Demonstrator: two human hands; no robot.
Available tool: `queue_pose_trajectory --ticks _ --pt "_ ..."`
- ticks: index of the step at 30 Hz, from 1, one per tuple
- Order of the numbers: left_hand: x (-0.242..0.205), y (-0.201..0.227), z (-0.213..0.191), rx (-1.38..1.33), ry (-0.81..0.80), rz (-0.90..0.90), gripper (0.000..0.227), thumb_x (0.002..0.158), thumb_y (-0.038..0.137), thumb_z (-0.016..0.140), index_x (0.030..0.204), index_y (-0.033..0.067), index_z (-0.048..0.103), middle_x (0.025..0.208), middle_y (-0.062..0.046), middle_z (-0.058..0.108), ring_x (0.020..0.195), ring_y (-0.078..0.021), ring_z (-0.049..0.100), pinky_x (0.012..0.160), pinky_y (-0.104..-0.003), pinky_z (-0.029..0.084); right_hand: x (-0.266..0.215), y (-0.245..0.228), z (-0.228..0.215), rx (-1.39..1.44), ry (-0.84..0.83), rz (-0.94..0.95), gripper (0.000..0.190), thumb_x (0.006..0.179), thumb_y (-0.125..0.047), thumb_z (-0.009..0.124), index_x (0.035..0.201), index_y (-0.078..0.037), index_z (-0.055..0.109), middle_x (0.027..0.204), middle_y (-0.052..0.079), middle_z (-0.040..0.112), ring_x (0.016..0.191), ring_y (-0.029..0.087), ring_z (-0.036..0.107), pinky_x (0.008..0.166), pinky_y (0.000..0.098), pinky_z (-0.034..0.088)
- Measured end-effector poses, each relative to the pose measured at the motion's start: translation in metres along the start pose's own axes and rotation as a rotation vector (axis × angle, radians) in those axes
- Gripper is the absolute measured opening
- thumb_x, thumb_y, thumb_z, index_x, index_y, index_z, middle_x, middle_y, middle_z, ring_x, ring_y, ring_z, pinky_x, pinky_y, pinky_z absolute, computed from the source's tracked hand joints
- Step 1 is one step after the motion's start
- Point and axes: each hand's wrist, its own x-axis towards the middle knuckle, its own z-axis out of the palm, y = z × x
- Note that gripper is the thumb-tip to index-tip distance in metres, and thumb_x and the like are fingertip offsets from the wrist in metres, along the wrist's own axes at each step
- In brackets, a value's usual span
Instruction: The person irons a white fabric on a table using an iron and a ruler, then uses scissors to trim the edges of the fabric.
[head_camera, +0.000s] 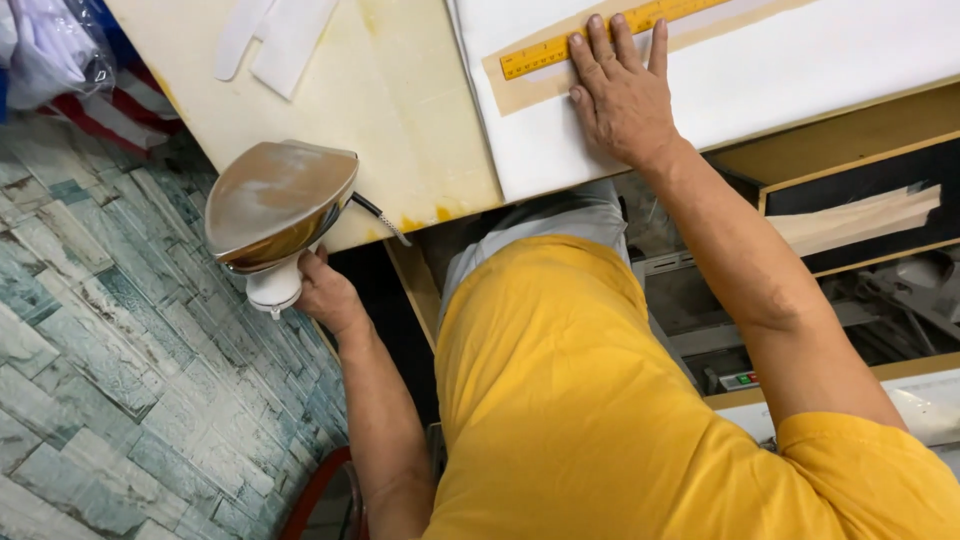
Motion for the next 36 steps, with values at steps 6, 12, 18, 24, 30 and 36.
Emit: queue_pose_trajectory --ticks 6,12,18,24,30,36 --pt "0.005 -0.024 -0.005 0.325 0.011 0.248 0.033 0.096 0.018 0.058 0.078 0.0046 0.083 0.074 -0.006 0.08 0.083 -0.0201 0.078 0.081 -0.034 0.058 -0.009 -0.005 -0.001 -0.041 0.018 0.1 0.056 0.117 -0.027 0.049 0.162 0.005 0.042 0.164 0.032 0.04 0.148 0.056 0.031 0.11 0.0803 0.008" --pt "0.0 -0.006 -0.002 0.075 -0.056 0.013 0.035 0.09 0.017 0.052 0.083 -0.0086 0.075 0.078 -0.017 0.079 0.077 -0.026 0.081 0.074 -0.035 0.067 -0.014 -0.025 0.01 -0.01 -0.106 0.175 0.062 0.115 -0.035 0.037 0.166 -0.001 0.029 0.169 0.026 0.027 0.154 0.049 0.019 0.114 0.0789 0.003" --pt "-0.001 -0.005 -0.004 0.061 -0.094 0.07 0.035 0.092 0.014 0.052 0.088 -0.0118 0.075 0.08 -0.019 0.078 0.081 -0.0282 0.081 0.073 -0.034 0.07 -0.016 -0.031 0.023 -0.052 -0.101 0.206 0.059 0.117 -0.03 0.044 0.165 0.0 0.027 0.169 0.024 0.023 0.154 0.05 0.018 0.116 0.0787 0.007" --pt "-0.015 0.004 -0.011 0.118 -0.118 -0.046 0.047 0.1 0.034 0.057 0.095 -0.0086 0.077 0.089 -0.02 0.079 0.085 -0.0267 0.081 0.079 -0.032 0.068 -0.014 -0.031 0.021 -0.056 -0.148 0.233 0.059 0.118 -0.031 0.041 0.167 -0.003 0.023 0.171 0.019 0.016 0.156 0.046 0.011 0.117 0.0776 0.005" --pt "-0.068 -0.024 -0.018 0.179 -0.255 0.225 0.048 0.108 0.031 0.05 0.139 -0.0052 0.051 0.106 -0.018 0.074 0.076 -0.0242 0.07 0.07 -0.034 0.058 -0.013 -0.03 0.023 -0.037 -0.14 0.245 0.061 0.116 -0.036 0.036 0.167 -0.003 0.026 0.171 0.019 0.018 0.156 0.042 0.008 0.119 0.074 0.002" --pt "-0.126 -0.012 0.024 0.351 -0.43 0.46 0.028 0.105 0.017 0.057 0.126 0.0007 0.067 0.102 -0.01 0.078 0.09 -0.0266 0.076 0.079 -0.037 0.059 -0.017 -0.006 0.021 -0.108 -0.083 0.15 0.058 0.111 -0.037 0.042 0.163 -0.009 0.037 0.165 0.017 0.039 0.152 0.041 0.031 0.119 0.0667 0.017"
